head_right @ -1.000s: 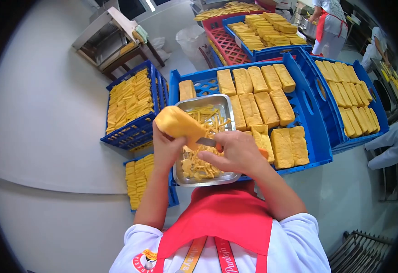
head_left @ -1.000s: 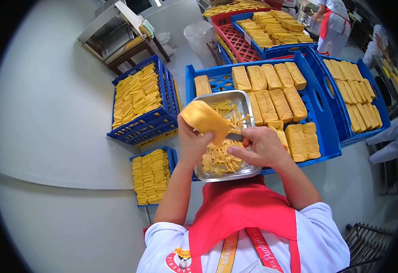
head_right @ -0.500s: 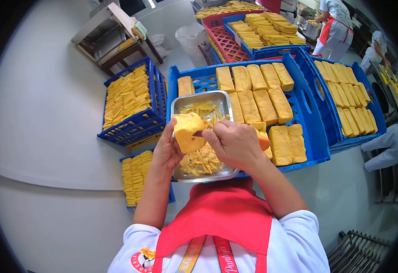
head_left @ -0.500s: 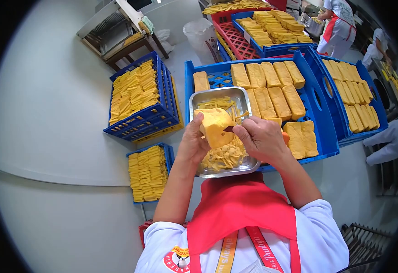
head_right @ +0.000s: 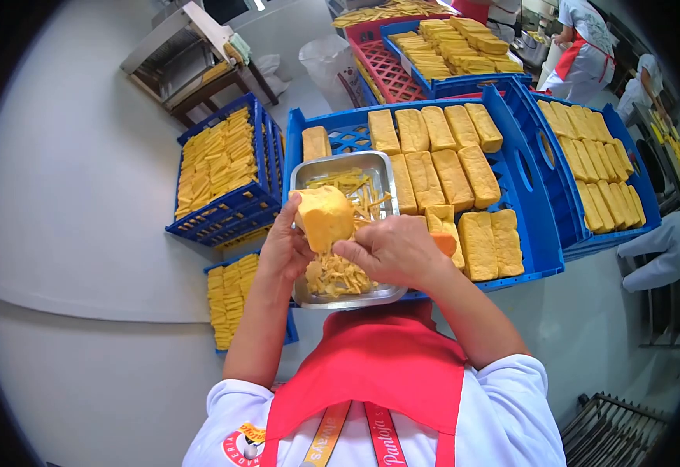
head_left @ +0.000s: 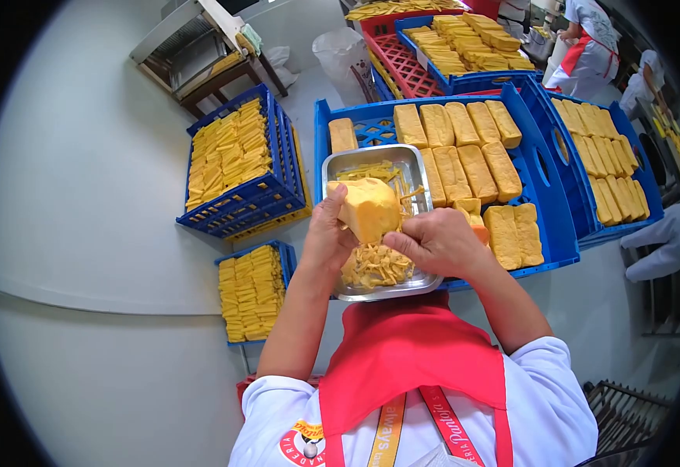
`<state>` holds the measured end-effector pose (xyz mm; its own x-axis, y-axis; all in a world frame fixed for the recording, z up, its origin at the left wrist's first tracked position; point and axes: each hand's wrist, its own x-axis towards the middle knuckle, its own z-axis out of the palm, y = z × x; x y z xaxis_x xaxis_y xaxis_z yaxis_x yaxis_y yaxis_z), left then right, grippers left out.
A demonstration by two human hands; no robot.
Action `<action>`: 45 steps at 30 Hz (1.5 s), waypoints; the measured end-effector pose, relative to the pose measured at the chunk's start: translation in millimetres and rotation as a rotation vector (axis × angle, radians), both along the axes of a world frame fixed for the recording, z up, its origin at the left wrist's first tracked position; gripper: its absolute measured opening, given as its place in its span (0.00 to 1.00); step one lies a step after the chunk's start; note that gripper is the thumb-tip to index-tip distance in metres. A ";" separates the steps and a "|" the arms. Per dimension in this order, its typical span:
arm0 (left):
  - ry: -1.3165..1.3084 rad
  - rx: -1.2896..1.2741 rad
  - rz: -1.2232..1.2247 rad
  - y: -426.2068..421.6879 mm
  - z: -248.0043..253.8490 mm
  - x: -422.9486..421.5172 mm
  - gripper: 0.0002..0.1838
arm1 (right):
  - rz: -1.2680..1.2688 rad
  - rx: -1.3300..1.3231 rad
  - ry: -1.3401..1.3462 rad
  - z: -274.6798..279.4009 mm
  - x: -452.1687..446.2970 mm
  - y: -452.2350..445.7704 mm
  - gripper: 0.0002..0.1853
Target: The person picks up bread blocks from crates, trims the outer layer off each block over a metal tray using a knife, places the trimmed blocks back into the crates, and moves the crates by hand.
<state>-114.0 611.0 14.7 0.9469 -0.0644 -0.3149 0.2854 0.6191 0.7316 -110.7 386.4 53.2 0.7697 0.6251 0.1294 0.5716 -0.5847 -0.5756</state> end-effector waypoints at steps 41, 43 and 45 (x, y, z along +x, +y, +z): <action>-0.348 0.665 0.211 -22.3 17.2 161.1 0.47 | -0.108 -0.098 -0.088 -17.6 2.8 -35.2 0.29; -0.580 1.333 0.361 -11.4 -5.4 205.0 0.49 | -0.107 -0.078 -0.065 -18.4 -0.7 -37.1 0.28; -0.568 1.492 0.340 -22.2 -13.7 224.8 0.49 | -0.112 -0.038 -0.046 -17.0 -4.4 -41.6 0.25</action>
